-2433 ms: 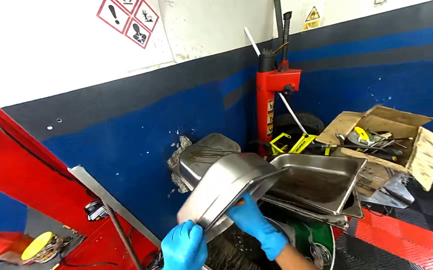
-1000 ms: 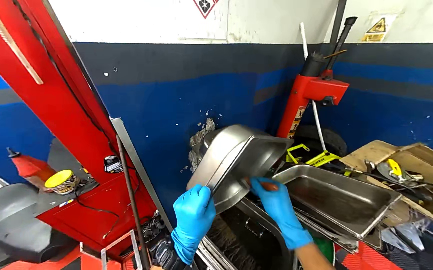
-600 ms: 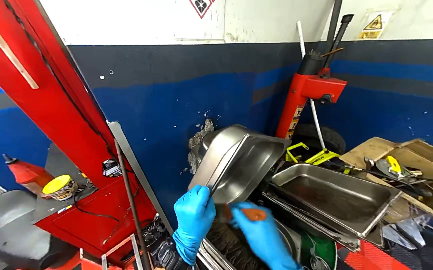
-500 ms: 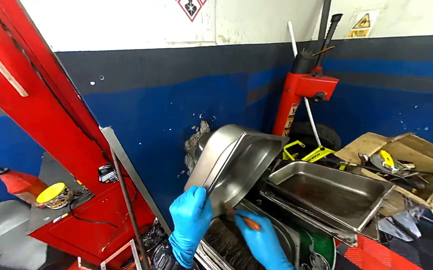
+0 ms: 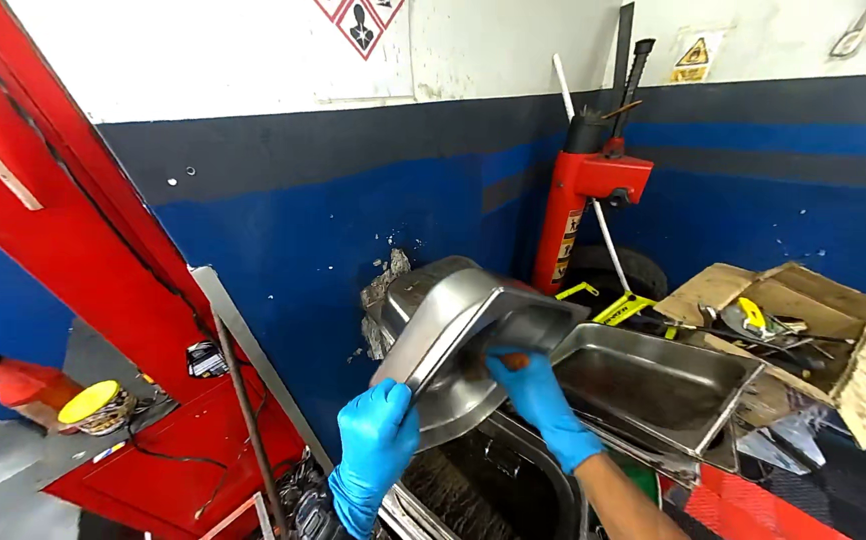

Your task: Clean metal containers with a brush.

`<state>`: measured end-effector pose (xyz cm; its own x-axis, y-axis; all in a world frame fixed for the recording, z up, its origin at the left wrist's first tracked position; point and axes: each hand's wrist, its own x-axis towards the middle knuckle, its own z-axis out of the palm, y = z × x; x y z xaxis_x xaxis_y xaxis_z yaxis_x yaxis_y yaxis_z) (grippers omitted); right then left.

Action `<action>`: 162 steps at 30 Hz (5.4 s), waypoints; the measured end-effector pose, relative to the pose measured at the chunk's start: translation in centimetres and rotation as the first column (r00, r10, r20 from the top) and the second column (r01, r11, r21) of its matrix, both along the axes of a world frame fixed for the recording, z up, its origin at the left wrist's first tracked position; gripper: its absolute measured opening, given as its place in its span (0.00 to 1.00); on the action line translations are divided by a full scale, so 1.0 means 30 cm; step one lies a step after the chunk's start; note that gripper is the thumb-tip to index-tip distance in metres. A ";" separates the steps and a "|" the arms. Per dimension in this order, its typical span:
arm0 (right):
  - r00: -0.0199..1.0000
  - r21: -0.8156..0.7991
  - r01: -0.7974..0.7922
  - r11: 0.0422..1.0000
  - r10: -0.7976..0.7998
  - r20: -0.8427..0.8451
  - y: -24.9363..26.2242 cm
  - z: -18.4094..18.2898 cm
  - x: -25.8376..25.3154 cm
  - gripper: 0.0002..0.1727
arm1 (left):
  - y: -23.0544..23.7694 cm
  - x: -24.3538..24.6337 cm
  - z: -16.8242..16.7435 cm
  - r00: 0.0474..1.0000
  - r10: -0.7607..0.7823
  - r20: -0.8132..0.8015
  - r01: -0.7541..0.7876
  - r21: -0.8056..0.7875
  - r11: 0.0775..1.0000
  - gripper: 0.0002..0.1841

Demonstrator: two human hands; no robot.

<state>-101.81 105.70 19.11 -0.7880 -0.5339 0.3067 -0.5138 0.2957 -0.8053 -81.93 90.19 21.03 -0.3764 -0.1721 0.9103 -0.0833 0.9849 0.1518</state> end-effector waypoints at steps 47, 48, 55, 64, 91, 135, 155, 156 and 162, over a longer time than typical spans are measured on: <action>0.901 0.020 0.204 0.979 -0.179 -0.396 0.166 0.049 0.078 0.12 | 0.002 0.000 0.090 0.993 0.034 0.112 -0.022 -0.107 0.994 0.09; 0.933 0.072 0.177 0.982 -0.143 -0.331 0.174 -0.010 0.133 0.12 | 0.000 -0.001 0.080 0.993 0.044 0.105 -0.032 -0.113 0.993 0.08; 0.967 0.011 -0.004 1.000 0.006 -0.256 0.227 0.015 0.260 0.12 | 0.026 -0.021 0.056 0.998 0.020 0.067 -0.015 -0.072 0.997 0.09; 0.998 -0.027 0.028 0.999 -0.030 -0.050 0.171 -0.165 0.248 0.11 | 0.018 -0.013 0.099 0.998 0.069 -0.013 -0.069 -0.015 0.998 0.10; 0.979 -0.330 0.122 0.936 -0.059 0.196 0.245 0.006 0.176 0.11 | -0.004 -0.009 0.133 0.983 0.121 0.135 -0.156 0.292 0.944 0.08; 0.757 -0.399 -0.307 0.864 0.476 0.447 -0.034 -0.009 0.194 0.12 | 0.008 -0.102 0.180 0.942 -0.337 -0.012 0.300 0.483 0.822 0.05; 0.891 0.281 -0.200 0.939 0.054 0.451 0.112 0.005 0.118 0.15 | -0.067 -0.060 0.111 0.994 0.064 0.089 -0.065 0.012 0.998 0.14; 0.898 0.122 -0.158 0.980 0.091 0.430 0.098 -0.002 0.108 0.12 | -0.065 -0.060 0.117 0.995 0.070 0.077 -0.073 0.038 0.997 0.14; 0.922 -0.026 -0.109 0.994 0.110 0.371 0.137 -0.075 0.139 0.08 | -0.069 -0.054 0.172 0.991 0.125 0.039 -0.127 0.041 0.991 0.15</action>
<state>-97.65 109.83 16.87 -0.7825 -0.6226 0.0057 -0.2063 0.2506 -0.9459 -83.53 88.11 26.20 -0.3817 -0.2597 0.8871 -0.2126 0.9587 0.1891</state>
